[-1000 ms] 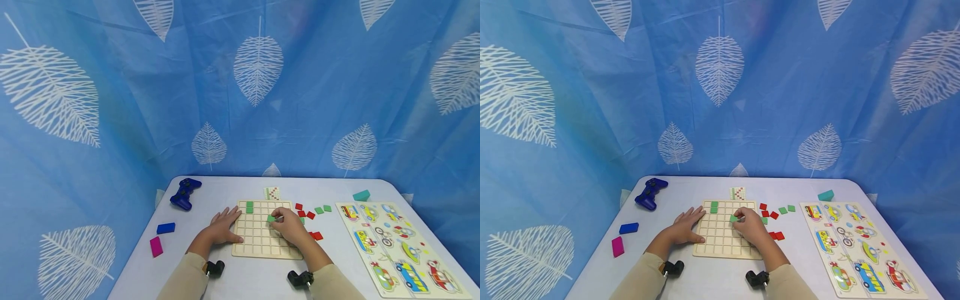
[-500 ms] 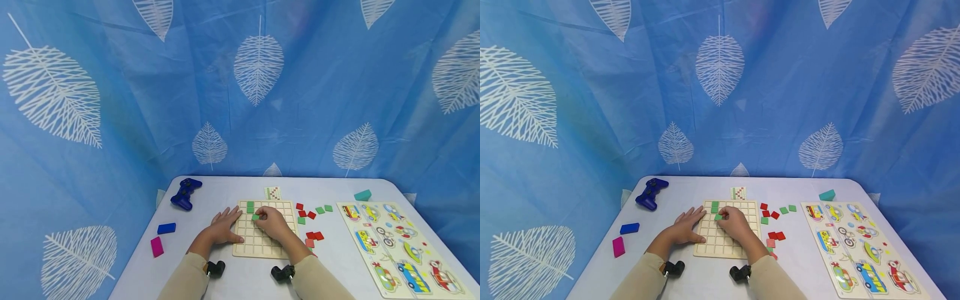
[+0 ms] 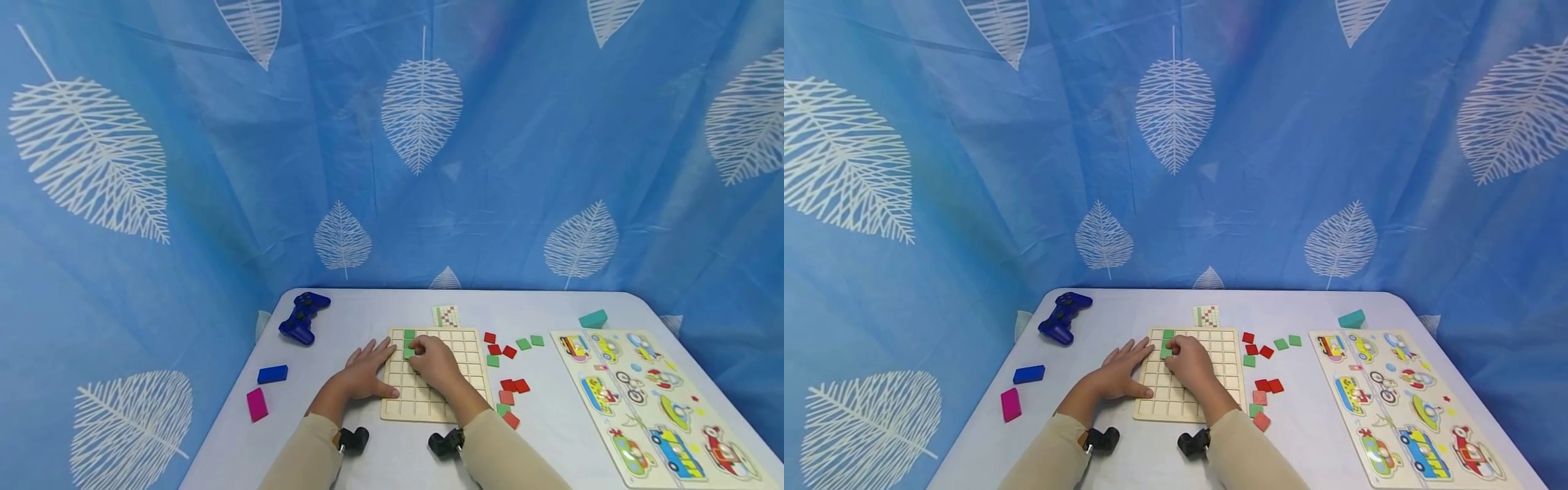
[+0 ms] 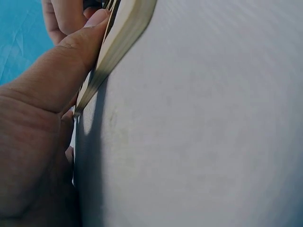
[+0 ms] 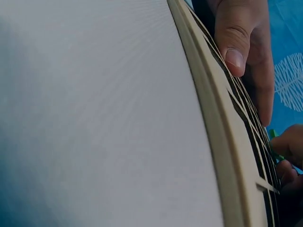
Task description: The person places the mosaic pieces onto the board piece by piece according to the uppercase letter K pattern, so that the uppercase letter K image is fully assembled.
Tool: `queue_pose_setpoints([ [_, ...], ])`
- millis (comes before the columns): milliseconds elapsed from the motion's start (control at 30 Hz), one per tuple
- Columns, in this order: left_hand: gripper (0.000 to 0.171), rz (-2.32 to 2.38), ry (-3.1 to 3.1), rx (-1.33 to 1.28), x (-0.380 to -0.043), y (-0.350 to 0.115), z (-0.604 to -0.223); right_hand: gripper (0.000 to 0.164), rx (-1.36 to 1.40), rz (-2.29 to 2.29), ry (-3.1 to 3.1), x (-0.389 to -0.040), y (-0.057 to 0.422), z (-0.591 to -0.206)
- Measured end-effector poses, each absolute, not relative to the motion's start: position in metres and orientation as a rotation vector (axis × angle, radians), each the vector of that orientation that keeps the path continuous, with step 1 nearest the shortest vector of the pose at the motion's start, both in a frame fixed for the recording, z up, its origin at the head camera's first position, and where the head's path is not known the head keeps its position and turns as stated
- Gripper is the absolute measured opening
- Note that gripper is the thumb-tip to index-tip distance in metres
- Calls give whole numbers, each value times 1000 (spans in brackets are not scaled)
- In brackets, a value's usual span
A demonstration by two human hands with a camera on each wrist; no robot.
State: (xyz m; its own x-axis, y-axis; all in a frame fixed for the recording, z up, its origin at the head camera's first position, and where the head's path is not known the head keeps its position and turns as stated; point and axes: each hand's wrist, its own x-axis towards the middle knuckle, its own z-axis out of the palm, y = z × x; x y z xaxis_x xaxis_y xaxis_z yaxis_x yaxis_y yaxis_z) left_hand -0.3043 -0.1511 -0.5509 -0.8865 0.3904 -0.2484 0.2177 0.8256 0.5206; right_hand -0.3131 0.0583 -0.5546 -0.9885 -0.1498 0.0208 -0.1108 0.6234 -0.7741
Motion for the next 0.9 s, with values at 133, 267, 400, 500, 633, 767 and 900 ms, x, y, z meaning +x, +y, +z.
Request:
queue_pose_setpoints([
  [133, 109, 696, 2662, 454, -305, -151, -551, 24, -182, -1290, 2789, -313, 56, -554],
  [267, 109, 689, 2665, 466, -306, -150, -551, 26, -146, -1280, 2784, -314, 57, -555],
  [400, 109, 691, 2668, 459, -306, -150, -552, 26, -150, -1272, 2782, -315, 57, -556],
  [500, 109, 681, 2674, 465, -307, -149, -553, 25, -152, -1271, 2784, -316, 57, -557],
  [633, 109, 688, 2673, 465, -306, -149, -553, 22, -159, -1274, 2785, -316, 58, -559],
  [767, 109, 693, 2669, 450, -305, -149, -553, 17, -185, -1271, 2792, -315, 58, -559],
  [900, 108, 690, 2674, 452, -304, -149, -552, 14, -185, -1271, 2800, -314, 57, -557],
])
